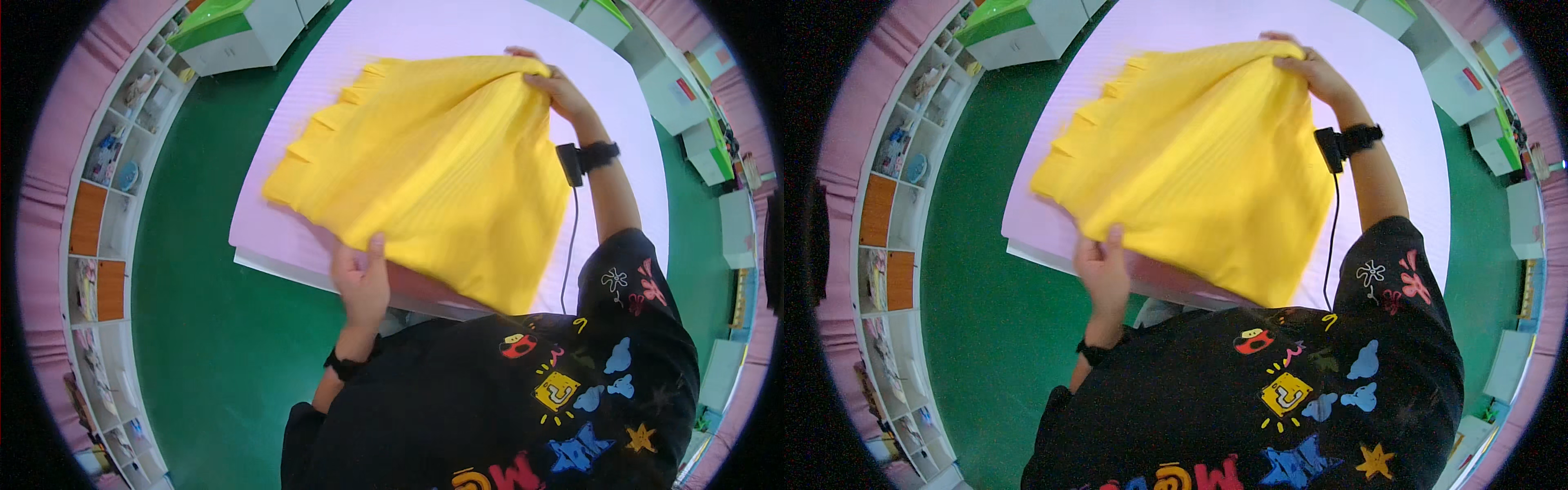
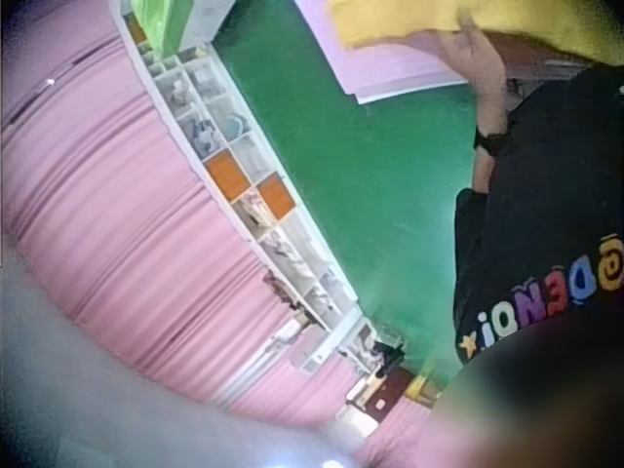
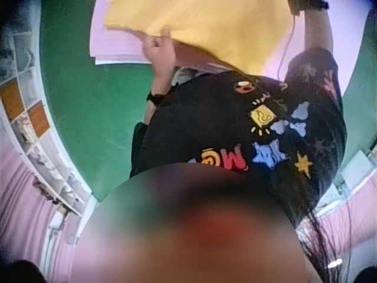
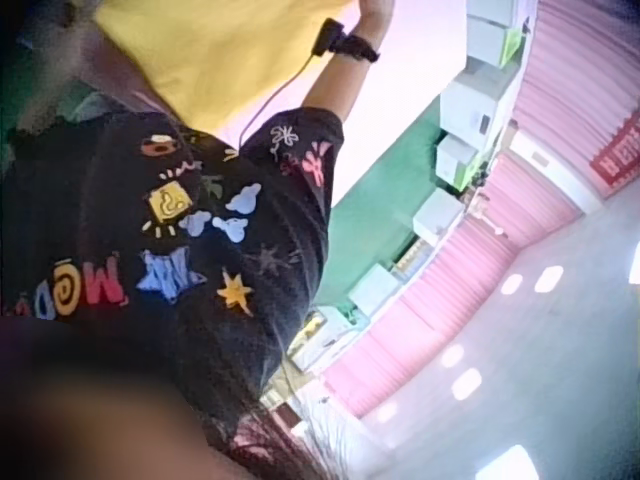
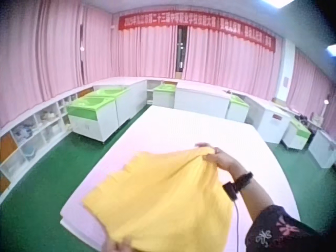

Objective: The person spreads a yellow sheet on a pink mat, folds it in half, and then continues folding it by hand into a smaller square.

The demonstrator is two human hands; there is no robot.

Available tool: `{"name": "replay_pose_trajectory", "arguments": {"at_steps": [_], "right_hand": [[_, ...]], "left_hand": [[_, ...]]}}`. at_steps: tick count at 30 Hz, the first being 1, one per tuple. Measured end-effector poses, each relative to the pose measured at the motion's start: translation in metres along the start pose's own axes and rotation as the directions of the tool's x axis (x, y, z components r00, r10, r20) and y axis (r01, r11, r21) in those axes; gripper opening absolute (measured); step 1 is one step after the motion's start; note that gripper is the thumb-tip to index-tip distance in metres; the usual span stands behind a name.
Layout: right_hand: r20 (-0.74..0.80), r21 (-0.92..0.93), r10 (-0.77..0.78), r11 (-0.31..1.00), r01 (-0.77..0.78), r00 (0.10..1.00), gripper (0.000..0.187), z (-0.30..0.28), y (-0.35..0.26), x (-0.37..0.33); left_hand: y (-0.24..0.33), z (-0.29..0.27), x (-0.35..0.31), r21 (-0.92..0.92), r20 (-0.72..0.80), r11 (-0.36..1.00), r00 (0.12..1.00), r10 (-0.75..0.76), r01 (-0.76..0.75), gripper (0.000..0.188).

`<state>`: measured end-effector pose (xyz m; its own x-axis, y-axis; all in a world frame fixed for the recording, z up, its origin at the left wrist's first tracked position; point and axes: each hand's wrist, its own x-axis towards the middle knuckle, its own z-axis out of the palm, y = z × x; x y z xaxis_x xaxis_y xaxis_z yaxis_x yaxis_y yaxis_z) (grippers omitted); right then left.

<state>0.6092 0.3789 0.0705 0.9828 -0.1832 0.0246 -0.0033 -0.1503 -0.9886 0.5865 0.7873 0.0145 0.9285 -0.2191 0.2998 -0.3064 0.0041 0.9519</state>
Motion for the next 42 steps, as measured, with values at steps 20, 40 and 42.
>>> {"name": "replay_pose_trajectory", "arguments": {"at_steps": [20,40,42], "right_hand": [[-0.264,0.263,0.431,0.893,-0.366,0.863,0.056,-0.068,0.033,-0.134],[-0.818,-0.020,0.287,0.852,-0.523,0.498,0.041,0.108,0.079,-0.274],[-0.524,0.210,0.661,0.712,-0.671,0.537,0.035,0.098,0.068,-0.277]], "left_hand": [[0.020,0.035,0.256,-0.227,0.457,0.951,0.886,-0.085,0.209,0.021],[-0.059,-0.054,0.019,0.539,0.597,0.812,0.577,-0.557,0.226,0.029],[-0.058,-0.057,0.016,0.482,0.618,0.785,0.485,-0.619,0.389,0.028]]}}
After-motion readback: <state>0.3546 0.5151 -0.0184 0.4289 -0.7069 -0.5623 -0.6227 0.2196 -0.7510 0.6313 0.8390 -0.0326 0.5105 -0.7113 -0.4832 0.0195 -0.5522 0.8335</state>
